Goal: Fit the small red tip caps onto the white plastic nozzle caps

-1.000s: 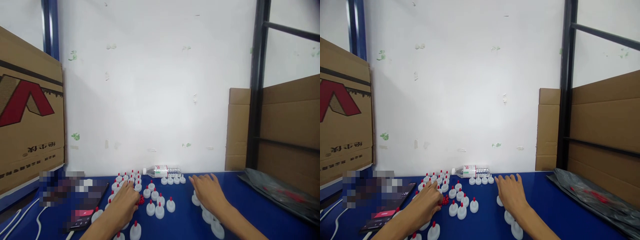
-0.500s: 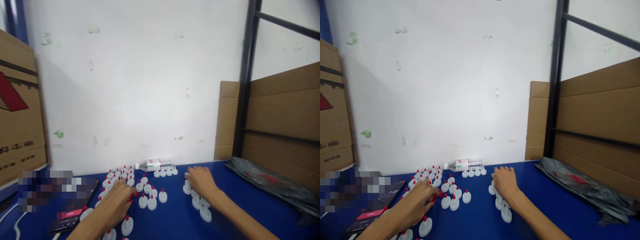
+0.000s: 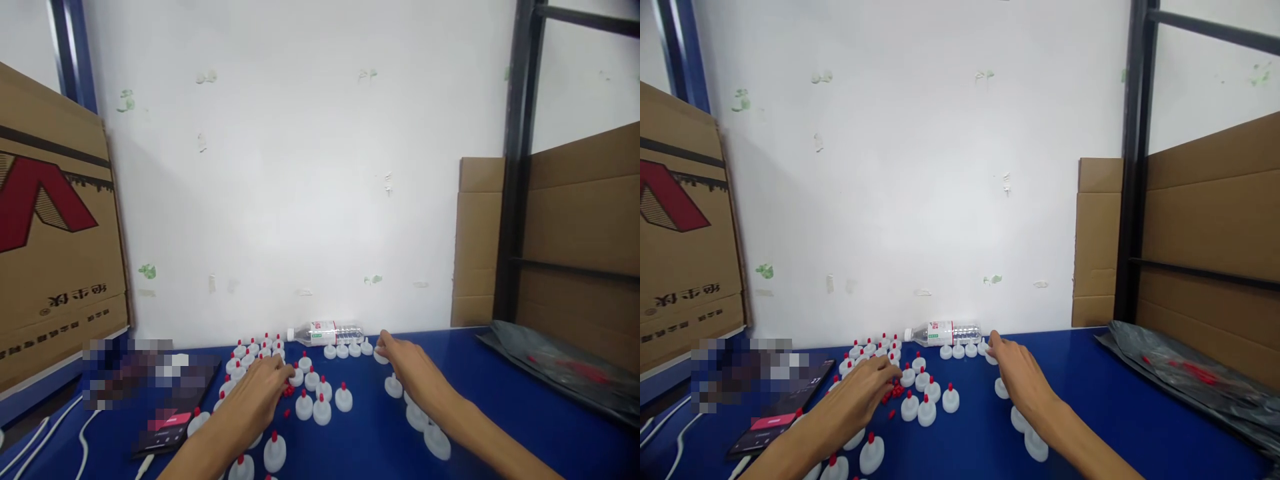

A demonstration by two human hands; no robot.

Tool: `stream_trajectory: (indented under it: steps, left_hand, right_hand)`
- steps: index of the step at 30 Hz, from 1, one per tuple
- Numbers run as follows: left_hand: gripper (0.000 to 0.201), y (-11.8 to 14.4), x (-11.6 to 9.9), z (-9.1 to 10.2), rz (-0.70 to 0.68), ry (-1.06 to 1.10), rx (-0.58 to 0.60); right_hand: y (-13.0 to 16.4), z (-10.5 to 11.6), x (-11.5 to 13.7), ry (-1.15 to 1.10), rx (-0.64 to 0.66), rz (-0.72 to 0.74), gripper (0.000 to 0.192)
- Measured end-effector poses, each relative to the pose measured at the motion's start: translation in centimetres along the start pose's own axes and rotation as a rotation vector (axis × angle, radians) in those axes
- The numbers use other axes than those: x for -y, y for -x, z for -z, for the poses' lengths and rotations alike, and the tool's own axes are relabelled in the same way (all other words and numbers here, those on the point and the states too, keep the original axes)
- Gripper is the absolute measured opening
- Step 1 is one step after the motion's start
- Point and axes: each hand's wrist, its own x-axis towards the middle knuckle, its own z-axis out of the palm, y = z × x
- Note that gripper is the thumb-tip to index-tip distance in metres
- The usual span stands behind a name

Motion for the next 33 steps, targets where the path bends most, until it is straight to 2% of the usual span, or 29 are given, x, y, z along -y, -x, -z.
stream_trajectory:
  steps: [3,6,10,13,16,19,22,24,28,33]
  left_hand:
    - [0.036,-0.1,0.4,-0.6,-0.017,0.041,-0.077]
    - [0.035,-0.7,0.6,-0.9,-0.116,0.146,-0.159]
    - [0.035,-1.6,0.1,0.0,-0.169,0.258,-0.306]
    - [0.031,-1.5,-0.5,0.5,-0.149,0.306,-0.4]
    - [0.031,-0.8,-0.9,0.2,-0.152,0.297,-0.46]
    - [0.032,-0.4,-1.1,-0.4,-0.157,0.299,-0.478]
    - [0.029,-0.5,-1.5,-0.7,-0.127,0.356,-0.474]
    - [0.026,-0.6,-1.8,-0.8,-0.099,0.407,-0.467]
    - [0.023,-0.4,-2.4,-1.0,-0.078,0.502,-0.437]
    - [0.019,0.0,-3.3,-1.4,-0.082,0.617,-0.398]
  right_hand:
    - [0.4,-0.5,0.9,-0.129,-0.087,0.135,0.037]
    - [0.7,-0.7,2.1,-0.206,-0.16,0.235,0.025]
    - [1.0,-0.1,3.5,-0.29,-0.25,0.391,0.016]
    - [1.6,0.4,4.2,-0.329,-0.239,0.411,0.019]
    - [2.4,0.4,4.8,-0.348,-0.199,0.395,0.021]
    - [3.1,-0.4,5.1,-0.383,-0.207,0.419,0.018]
    - [3.4,-1.2,5.3,-0.452,-0.22,0.47,0.034]
    - [3.6,-1.4,5.4,-0.482,-0.197,0.506,0.038]
    - [4.0,-1.1,5.7,-0.467,-0.179,0.539,0.036]
    - [4.7,-0.4,6.4,-0.481,-0.193,0.484,0.032]
